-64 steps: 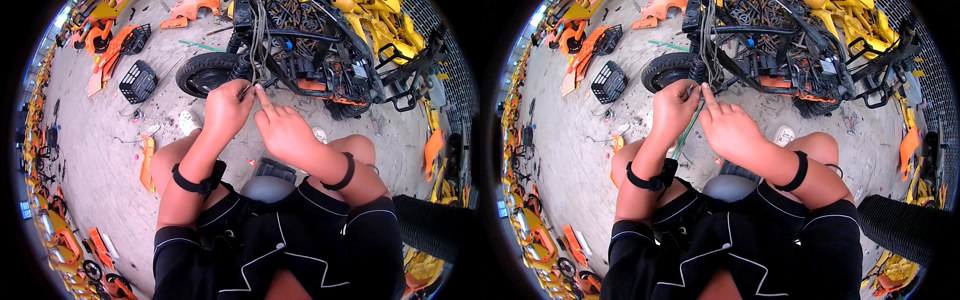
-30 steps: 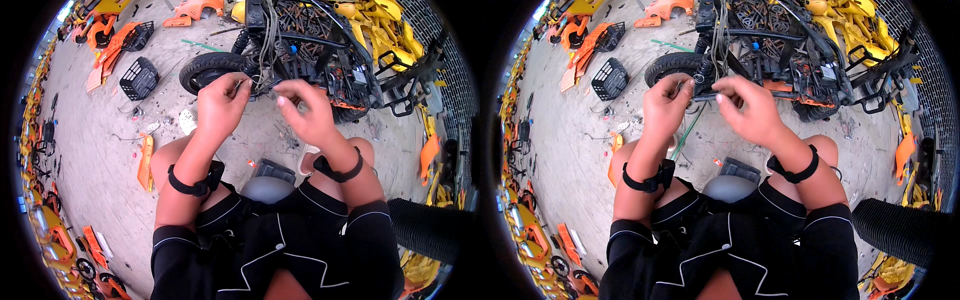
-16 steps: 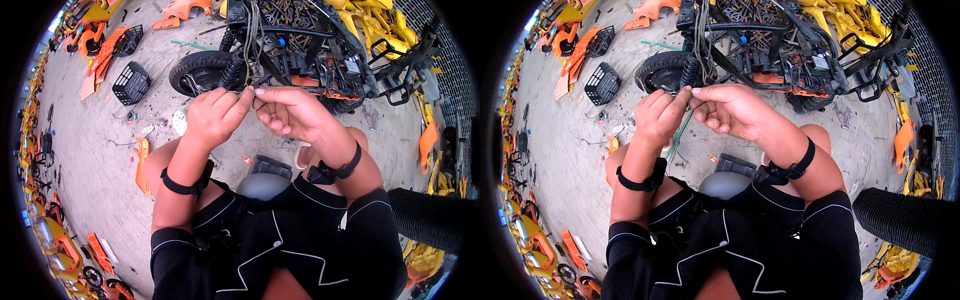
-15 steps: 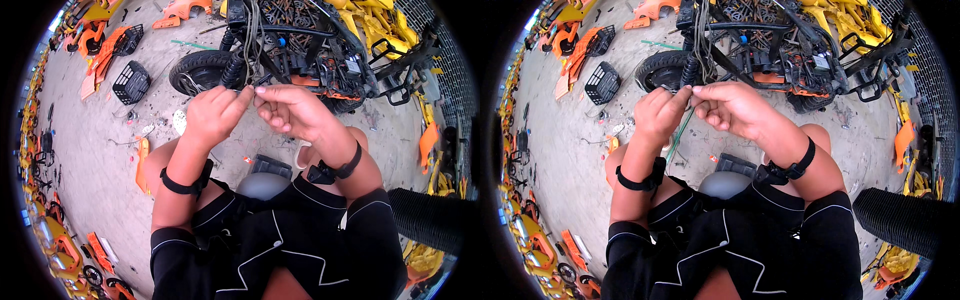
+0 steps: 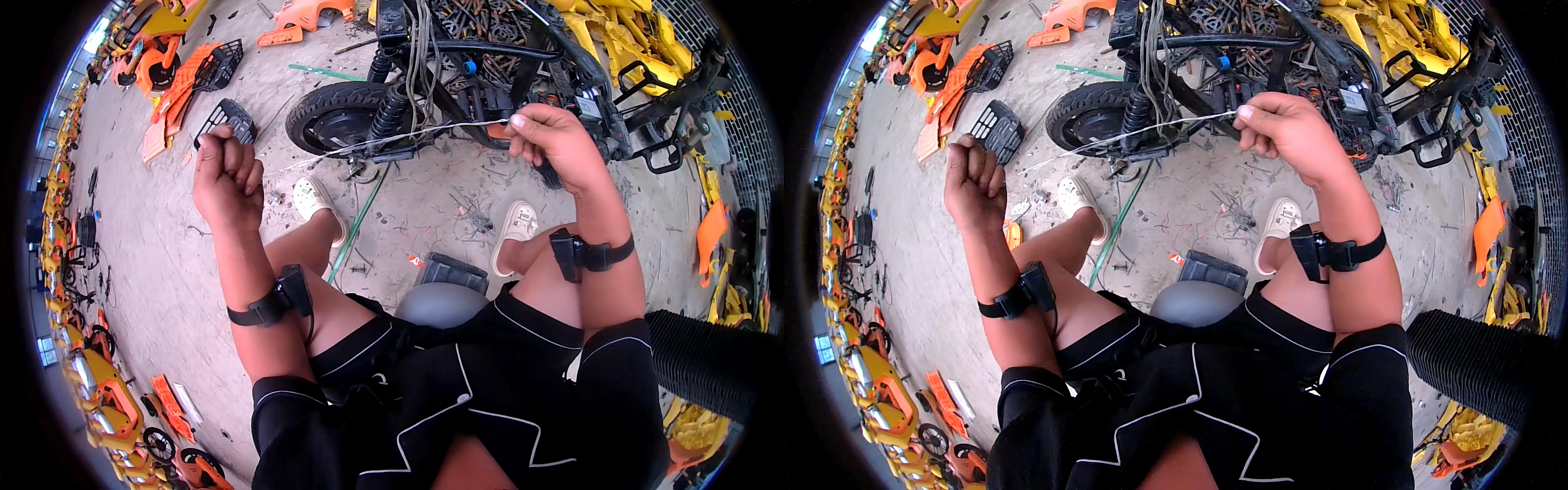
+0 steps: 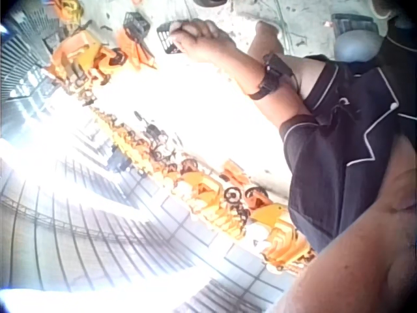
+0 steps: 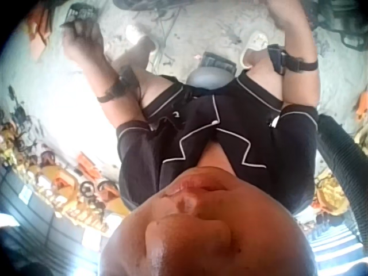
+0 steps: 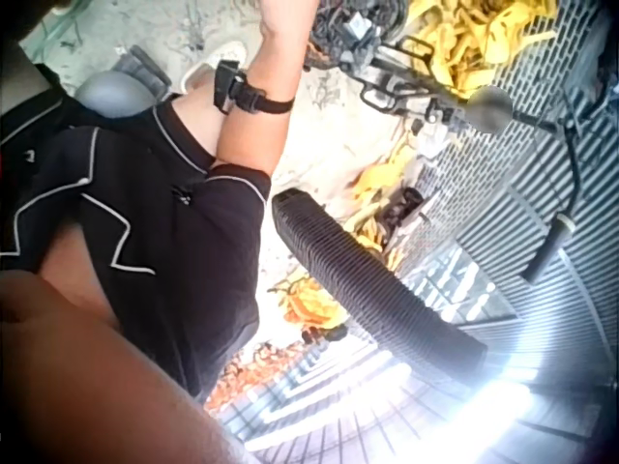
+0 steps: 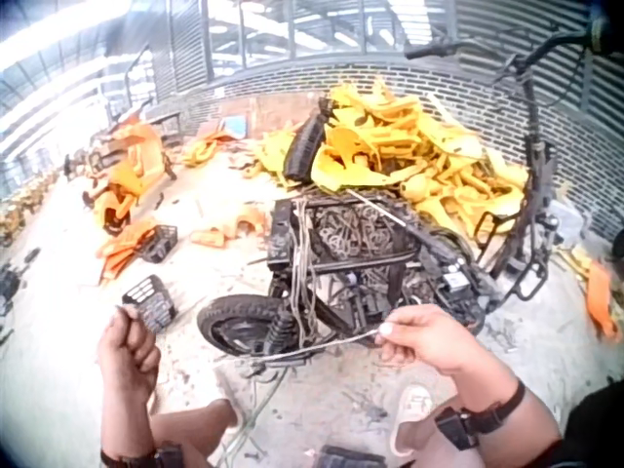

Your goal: The person manipulates electrical wires on a partially disassembled motorcycle by hand, pulling individual strands and checking their connections near the rear wheel.

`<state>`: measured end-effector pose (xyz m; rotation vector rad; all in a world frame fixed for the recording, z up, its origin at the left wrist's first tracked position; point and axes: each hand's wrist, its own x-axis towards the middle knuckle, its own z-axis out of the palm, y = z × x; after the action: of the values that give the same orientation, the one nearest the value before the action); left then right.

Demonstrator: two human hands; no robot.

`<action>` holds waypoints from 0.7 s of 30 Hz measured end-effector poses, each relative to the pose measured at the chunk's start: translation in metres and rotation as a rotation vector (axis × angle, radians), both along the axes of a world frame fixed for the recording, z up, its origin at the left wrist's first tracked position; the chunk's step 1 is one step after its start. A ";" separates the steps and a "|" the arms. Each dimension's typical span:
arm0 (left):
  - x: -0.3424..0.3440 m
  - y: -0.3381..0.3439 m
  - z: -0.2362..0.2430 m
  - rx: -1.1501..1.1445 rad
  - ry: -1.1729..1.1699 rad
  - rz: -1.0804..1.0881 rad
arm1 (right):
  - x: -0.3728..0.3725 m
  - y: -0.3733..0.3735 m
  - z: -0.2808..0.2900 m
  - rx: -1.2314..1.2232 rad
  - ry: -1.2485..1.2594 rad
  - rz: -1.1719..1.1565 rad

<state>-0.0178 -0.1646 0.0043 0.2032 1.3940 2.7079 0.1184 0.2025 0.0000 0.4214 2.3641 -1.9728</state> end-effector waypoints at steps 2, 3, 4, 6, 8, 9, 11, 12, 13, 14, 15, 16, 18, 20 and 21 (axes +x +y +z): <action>-0.007 -0.008 -0.004 0.082 -0.032 -0.058 | 0.005 0.003 -0.001 0.035 -0.004 -0.012; -0.010 -0.011 -0.006 0.123 -0.048 -0.086 | 0.007 0.003 -0.004 0.059 -0.005 -0.012; -0.013 -0.013 -0.008 0.169 -0.067 -0.105 | 0.009 0.003 -0.006 0.083 -0.005 -0.011; -0.017 -0.017 -0.013 0.259 -0.105 -0.142 | 0.011 0.001 -0.011 0.109 0.049 -0.023; -0.017 -0.016 -0.012 0.276 -0.126 -0.151 | 0.015 -0.002 -0.015 0.172 0.149 -0.054; -0.018 -0.016 -0.013 0.274 -0.142 -0.147 | 0.016 -0.005 -0.015 0.165 0.245 -0.063; -0.022 -0.017 -0.016 0.282 -0.179 -0.153 | 0.018 -0.011 -0.012 0.155 0.442 -0.076; -0.023 -0.018 -0.019 0.290 -0.202 -0.164 | 0.019 -0.009 -0.014 0.051 0.484 -0.068; -0.025 -0.019 -0.022 0.298 -0.222 -0.174 | 0.021 -0.005 -0.017 -0.054 0.526 -0.057; -0.027 -0.020 -0.024 0.336 -0.235 -0.218 | 0.022 -0.004 -0.020 -0.159 0.567 -0.046; -0.030 -0.021 -0.026 0.373 -0.247 -0.262 | 0.023 -0.005 -0.023 -0.214 0.608 -0.055; -0.031 -0.019 -0.026 0.408 -0.262 -0.310 | 0.024 -0.007 -0.021 -0.292 0.558 -0.086; -0.028 -0.014 -0.025 0.363 -0.174 -0.317 | 0.026 -0.013 -0.017 -0.447 0.456 -0.146; -0.016 -0.006 -0.014 0.290 -0.034 -0.297 | 0.021 -0.010 -0.017 -0.473 0.301 -0.154; -0.006 -0.003 -0.007 0.242 0.012 -0.255 | 0.018 -0.010 -0.016 -0.487 0.224 -0.156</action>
<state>-0.0242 -0.1676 -0.0027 0.3857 0.9628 2.6533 0.1368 0.1922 -0.0163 0.3810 1.8939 -2.6878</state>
